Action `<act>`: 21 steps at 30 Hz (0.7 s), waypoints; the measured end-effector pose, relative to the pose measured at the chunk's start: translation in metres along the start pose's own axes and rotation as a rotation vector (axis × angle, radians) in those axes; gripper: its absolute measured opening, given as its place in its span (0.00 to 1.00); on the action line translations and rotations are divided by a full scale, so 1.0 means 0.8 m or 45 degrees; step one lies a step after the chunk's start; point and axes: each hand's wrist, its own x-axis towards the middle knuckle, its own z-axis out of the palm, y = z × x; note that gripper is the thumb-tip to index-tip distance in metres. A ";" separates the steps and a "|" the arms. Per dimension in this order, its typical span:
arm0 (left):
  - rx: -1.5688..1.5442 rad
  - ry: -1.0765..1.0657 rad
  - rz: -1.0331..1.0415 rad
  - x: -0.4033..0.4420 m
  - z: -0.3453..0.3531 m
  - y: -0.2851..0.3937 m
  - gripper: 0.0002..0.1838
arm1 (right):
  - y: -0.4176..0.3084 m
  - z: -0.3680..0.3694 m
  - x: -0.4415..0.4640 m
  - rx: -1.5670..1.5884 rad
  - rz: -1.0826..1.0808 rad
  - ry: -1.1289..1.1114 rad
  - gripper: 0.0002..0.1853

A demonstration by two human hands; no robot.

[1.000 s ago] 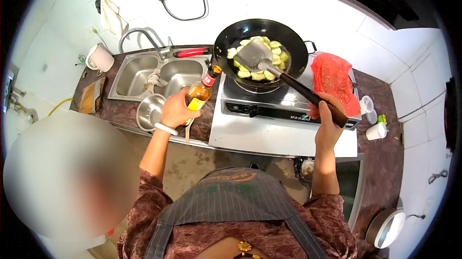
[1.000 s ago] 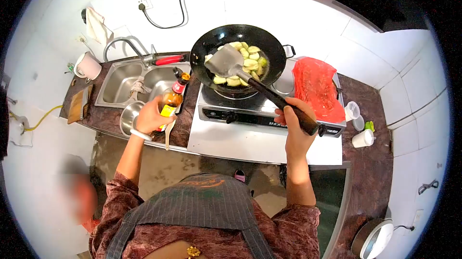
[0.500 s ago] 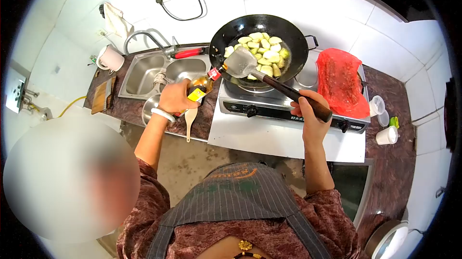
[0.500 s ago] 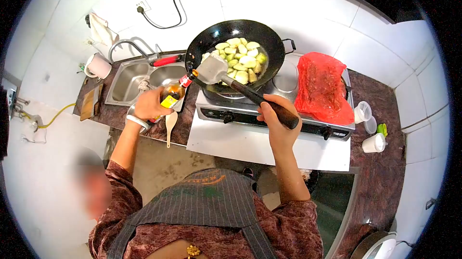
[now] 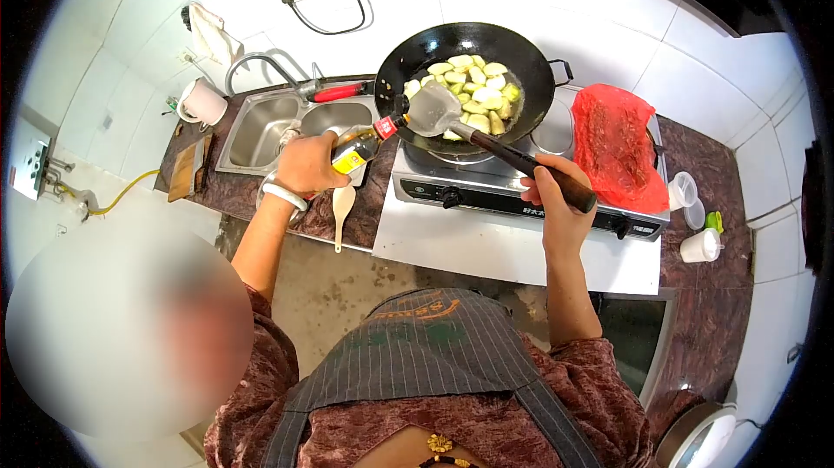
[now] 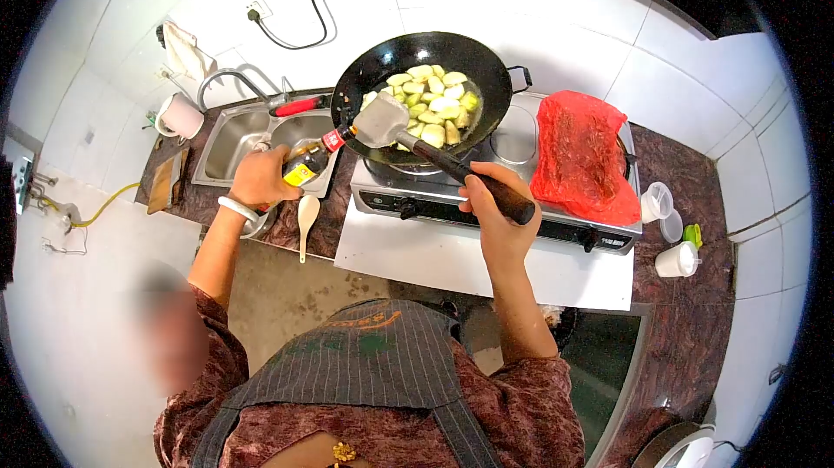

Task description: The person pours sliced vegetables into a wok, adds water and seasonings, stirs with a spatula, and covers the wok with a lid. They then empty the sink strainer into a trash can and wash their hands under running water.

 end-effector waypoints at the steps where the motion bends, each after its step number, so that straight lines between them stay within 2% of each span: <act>1: 0.003 0.011 -0.002 0.000 -0.002 0.001 0.27 | 0.001 0.000 0.001 0.000 -0.001 0.001 0.09; 21: 0.144 0.091 0.129 0.012 -0.014 0.014 0.24 | 0.001 0.002 -0.002 -0.029 -0.019 0.057 0.09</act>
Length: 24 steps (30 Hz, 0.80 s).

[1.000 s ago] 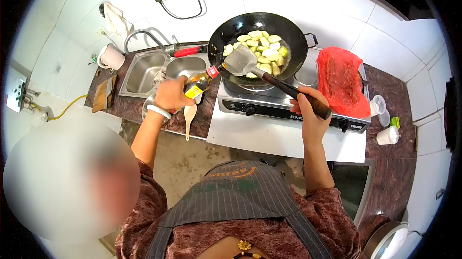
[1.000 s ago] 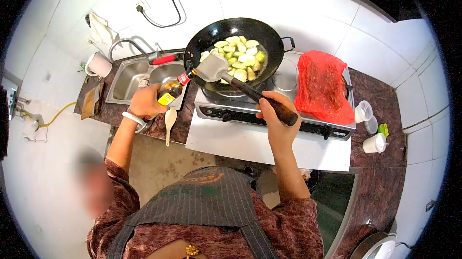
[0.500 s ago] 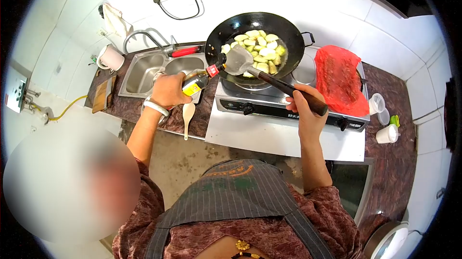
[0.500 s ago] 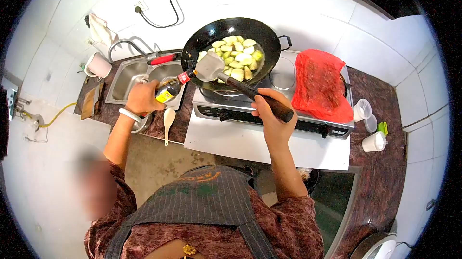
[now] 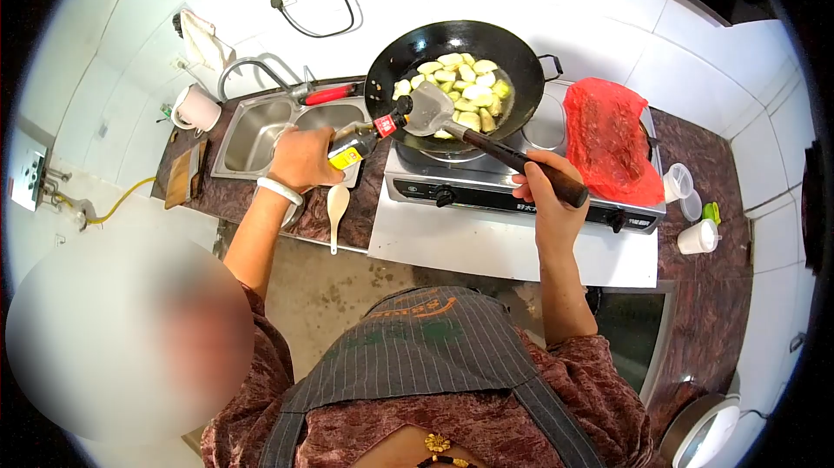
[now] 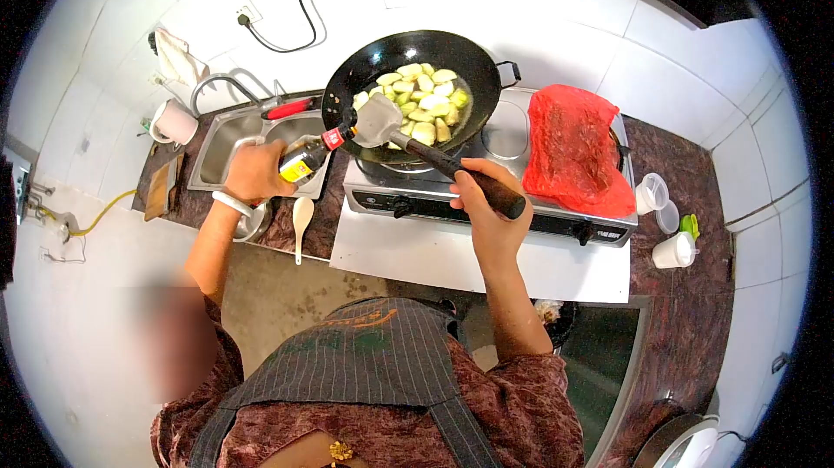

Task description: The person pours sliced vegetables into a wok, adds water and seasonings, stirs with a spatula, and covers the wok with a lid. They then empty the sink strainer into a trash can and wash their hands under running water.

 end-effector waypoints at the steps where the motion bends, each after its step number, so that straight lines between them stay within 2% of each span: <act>1: 0.015 -0.005 0.005 0.001 0.000 0.000 0.24 | -0.001 -0.001 0.000 0.001 0.000 0.001 0.09; 9: 0.021 -0.028 -0.030 0.005 -0.006 0.006 0.22 | -0.002 -0.006 -0.002 0.032 0.035 0.002 0.09; 18: 0.002 0.002 -0.003 0.004 -0.001 0.005 0.24 | -0.003 -0.007 -0.003 -0.049 -0.011 0.033 0.09; 24: -0.147 -0.031 -0.150 -0.001 0.006 0.011 0.27 | -0.007 -0.007 0.002 -0.004 0.053 0.086 0.07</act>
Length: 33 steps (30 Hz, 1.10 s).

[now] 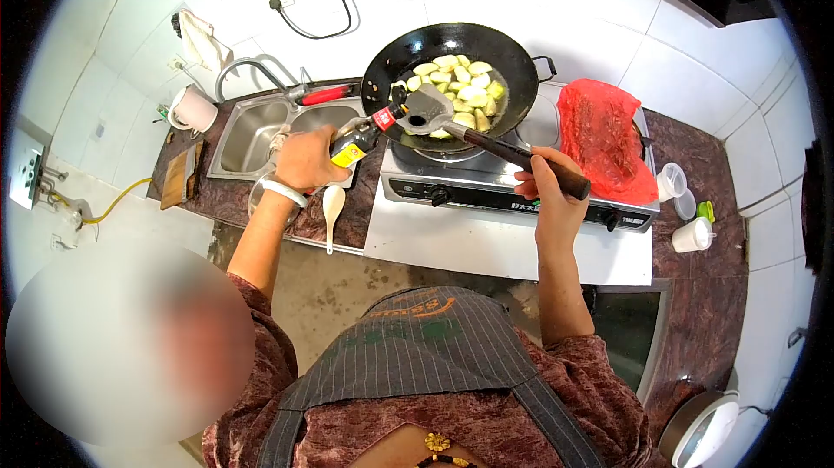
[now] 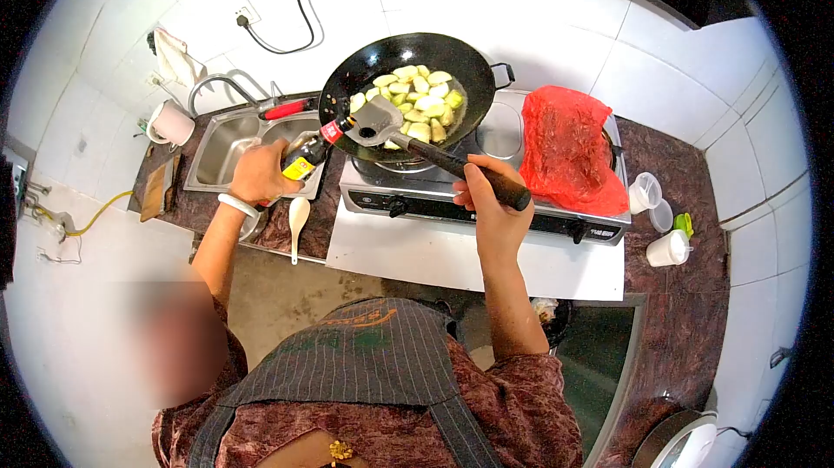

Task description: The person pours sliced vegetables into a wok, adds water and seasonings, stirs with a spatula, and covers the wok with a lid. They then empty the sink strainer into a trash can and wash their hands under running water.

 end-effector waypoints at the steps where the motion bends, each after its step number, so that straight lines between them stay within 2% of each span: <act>1: -0.045 0.003 -0.019 -0.001 0.001 0.001 0.27 | 0.001 0.000 0.002 -0.003 -0.003 -0.003 0.07; 9: -0.308 0.119 -0.103 -0.022 0.011 0.004 0.30 | 0.028 0.013 0.026 -0.110 -0.046 0.012 0.08; 12: -0.505 0.258 -0.146 -0.040 0.018 0.004 0.32 | 0.033 0.019 0.037 -0.164 -0.020 -0.010 0.09; 15: -0.496 0.253 -0.244 -0.063 0.017 0.009 0.32 | 0.033 0.022 0.044 -0.267 -0.054 -0.048 0.10; 16: -0.506 0.333 -0.228 -0.072 0.023 0.009 0.31 | 0.034 0.021 0.047 -0.366 -0.091 -0.075 0.10; 19: -0.564 0.365 -0.283 -0.098 0.033 0.008 0.31 | 0.038 0.021 0.060 -0.521 -0.144 -0.098 0.10; 21: -0.579 0.276 -0.395 -0.117 0.027 0.013 0.30 | 0.042 0.022 0.069 -0.577 -0.164 -0.086 0.11; 23: -0.643 0.486 -0.317 -0.136 0.041 0.011 0.29 | 0.047 0.025 0.077 -0.519 -0.118 -0.085 0.11; 24: -0.658 0.472 -0.399 -0.147 0.039 0.013 0.28 | 0.051 0.027 0.083 -0.524 -0.123 -0.083 0.11; 26: -0.725 0.440 -0.473 -0.164 0.043 0.012 0.28 | 0.054 0.029 0.094 -0.280 0.046 -0.026 0.11; 29: -0.768 0.473 -0.547 -0.192 0.060 0.001 0.28 | 0.036 0.029 0.101 -0.125 0.073 0.033 0.11; 32: -0.800 0.576 -0.610 -0.223 0.080 -0.009 0.28 | 0.015 0.015 0.108 -0.177 -0.017 0.049 0.11; 33: -0.801 0.501 -0.689 -0.234 0.086 -0.014 0.28 | 0.008 0.010 0.109 -0.209 -0.090 0.055 0.11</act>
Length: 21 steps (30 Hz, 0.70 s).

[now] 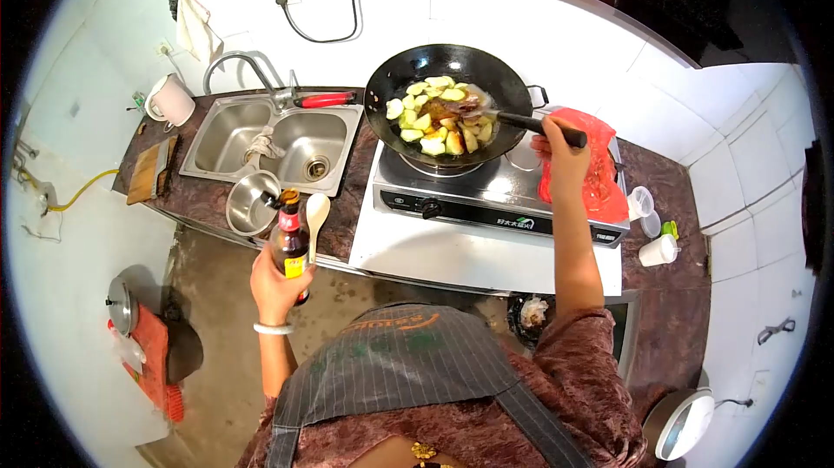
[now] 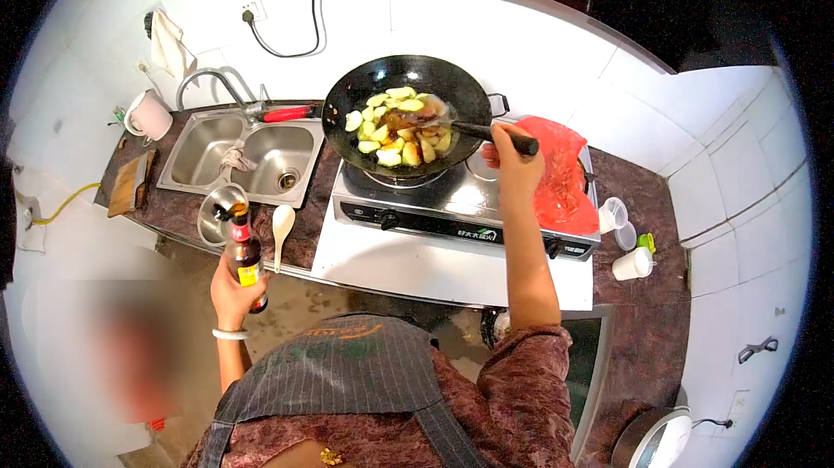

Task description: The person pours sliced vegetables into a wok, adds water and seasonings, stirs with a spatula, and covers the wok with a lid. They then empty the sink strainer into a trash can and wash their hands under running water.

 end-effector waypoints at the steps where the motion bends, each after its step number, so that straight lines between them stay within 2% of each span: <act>1: 0.023 0.022 -0.035 -0.007 -0.004 -0.005 0.28 | -0.005 -0.006 0.004 -0.037 -0.051 -0.027 0.09; 2: 0.047 0.043 -0.069 -0.013 -0.008 -0.009 0.28 | -0.015 -0.013 0.006 -0.044 -0.054 -0.024 0.09; 4: 0.074 0.080 -0.097 -0.028 -0.011 -0.028 0.28 | -0.042 -0.024 0.009 -0.402 -0.322 -0.092 0.08; 6: 0.102 0.119 -0.127 -0.042 -0.015 -0.042 0.28 | -0.067 -0.026 0.009 -0.450 -0.264 -0.038 0.06; 9: 0.093 0.147 -0.236 -0.055 -0.021 -0.053 0.27 | -0.105 -0.018 0.005 -0.759 -0.230 -0.139 0.06; 12: 0.124 0.152 -0.269 -0.064 -0.021 -0.065 0.26 | -0.084 -0.006 0.026 -0.728 -0.151 -0.195 0.06; 14: 0.113 0.140 -0.265 -0.064 -0.023 -0.060 0.26 | -0.046 0.006 0.046 -0.453 0.044 -0.231 0.09; 16: 0.100 0.139 -0.264 -0.063 -0.022 -0.056 0.26 | -0.029 0.033 0.045 -0.352 0.101 -0.148 0.10; 18: 0.060 0.107 -0.255 -0.063 -0.020 -0.053 0.26 | -0.014 0.052 0.052 -0.264 0.125 -0.214 0.10; 21: 0.060 0.122 -0.208 -0.064 -0.011 -0.051 0.25 | -0.028 0.074 0.056 -0.364 0.105 -0.271 0.10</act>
